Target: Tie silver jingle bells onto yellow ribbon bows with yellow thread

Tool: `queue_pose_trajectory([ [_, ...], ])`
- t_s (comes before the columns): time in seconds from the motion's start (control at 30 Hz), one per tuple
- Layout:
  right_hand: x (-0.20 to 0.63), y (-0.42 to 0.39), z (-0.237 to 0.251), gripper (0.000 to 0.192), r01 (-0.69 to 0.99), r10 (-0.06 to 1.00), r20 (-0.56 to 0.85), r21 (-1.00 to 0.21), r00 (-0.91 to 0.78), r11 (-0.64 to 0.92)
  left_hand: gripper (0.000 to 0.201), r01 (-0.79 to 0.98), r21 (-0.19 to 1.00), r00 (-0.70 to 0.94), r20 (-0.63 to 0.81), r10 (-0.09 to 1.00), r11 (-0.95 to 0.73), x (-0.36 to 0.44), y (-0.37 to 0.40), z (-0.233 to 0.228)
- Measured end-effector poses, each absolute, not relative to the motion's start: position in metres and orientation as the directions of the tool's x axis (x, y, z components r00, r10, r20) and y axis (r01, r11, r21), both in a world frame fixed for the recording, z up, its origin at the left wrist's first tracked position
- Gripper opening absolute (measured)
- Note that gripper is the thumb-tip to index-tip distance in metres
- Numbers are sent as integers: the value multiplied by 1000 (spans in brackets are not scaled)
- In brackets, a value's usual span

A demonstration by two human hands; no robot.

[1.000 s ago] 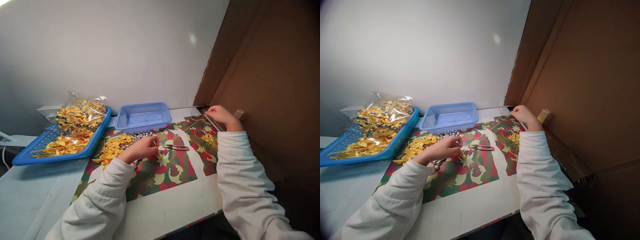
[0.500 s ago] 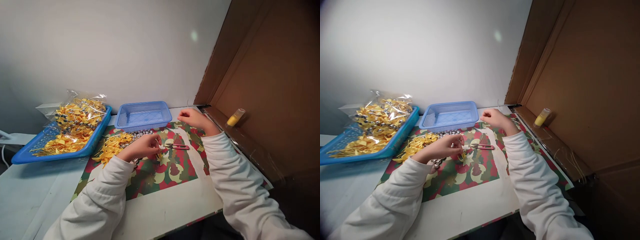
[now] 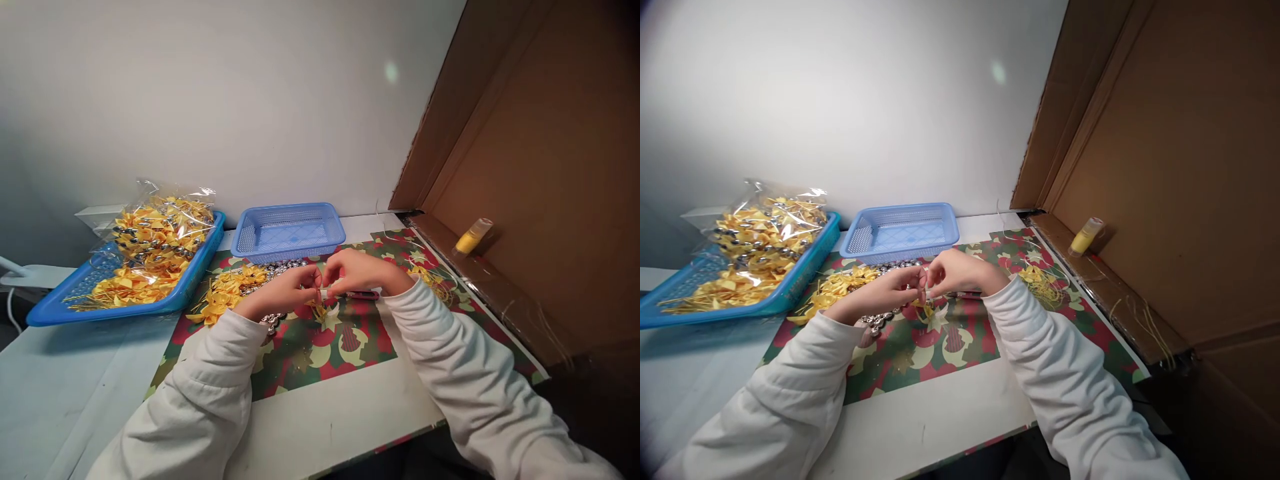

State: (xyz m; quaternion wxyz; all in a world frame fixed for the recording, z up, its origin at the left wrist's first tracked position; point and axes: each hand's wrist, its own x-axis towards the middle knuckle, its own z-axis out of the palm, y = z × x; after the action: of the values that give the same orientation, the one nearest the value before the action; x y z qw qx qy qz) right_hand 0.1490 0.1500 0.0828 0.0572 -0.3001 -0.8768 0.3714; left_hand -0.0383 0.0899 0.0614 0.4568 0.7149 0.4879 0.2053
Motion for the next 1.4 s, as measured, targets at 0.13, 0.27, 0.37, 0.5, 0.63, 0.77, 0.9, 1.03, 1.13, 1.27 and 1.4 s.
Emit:
queue_pose_trajectory([
  [0.13, 136, 145, 71, 6, 380, 496, -62, -725, -866, 575, 7, 492, 863, 432, -130, 893, -113, -39, 92, 59],
  [0.27, 134, 145, 67, 11, 416, 541, 22, -613, -841, 672, 9, 477, 873, 427, -125, 895, -105, -39, 93, 58],
  [0.37, 133, 143, 68, 10, 450, 562, 21, -574, -827, 684, 8, 461, 883, 435, -139, 889, -88, -39, 93, 57],
  [0.5, 131, 140, 67, 16, 478, 553, -41, -557, -832, 679, 8, 433, 899, 442, -140, 886, -74, -41, 95, 52],
  [0.63, 131, 141, 67, 18, 489, 529, -99, -554, -843, 674, 9, 406, 912, 450, -135, 883, -67, -46, 99, 44],
  [0.77, 132, 143, 67, 13, 515, 514, -178, -561, -839, 647, 9, 405, 911, 474, -142, 869, -72, -48, 101, 42],
  [0.9, 134, 143, 68, 10, 538, 501, -239, -573, -832, 619, 9, 443, 892, 464, -140, 875, -92, -49, 101, 40],
  [1.03, 135, 144, 65, 8, 541, 465, -293, -583, -836, 606, 9, 489, 865, 455, -138, 880, -117, -49, 101, 40],
  [1.13, 134, 144, 62, 8, 541, 447, -313, -585, -838, 604, 8, 513, 849, 468, -151, 870, -128, -48, 99, 43],
  [1.27, 135, 144, 63, 8, 559, 464, -321, -581, -826, 592, 8, 523, 841, 495, -167, 853, -139, -46, 96, 48],
  [1.4, 136, 146, 64, 8, 569, 483, -318, -593, -816, 570, 12, 527, 827, 518, -129, 845, -197, -45, 96, 49],
])
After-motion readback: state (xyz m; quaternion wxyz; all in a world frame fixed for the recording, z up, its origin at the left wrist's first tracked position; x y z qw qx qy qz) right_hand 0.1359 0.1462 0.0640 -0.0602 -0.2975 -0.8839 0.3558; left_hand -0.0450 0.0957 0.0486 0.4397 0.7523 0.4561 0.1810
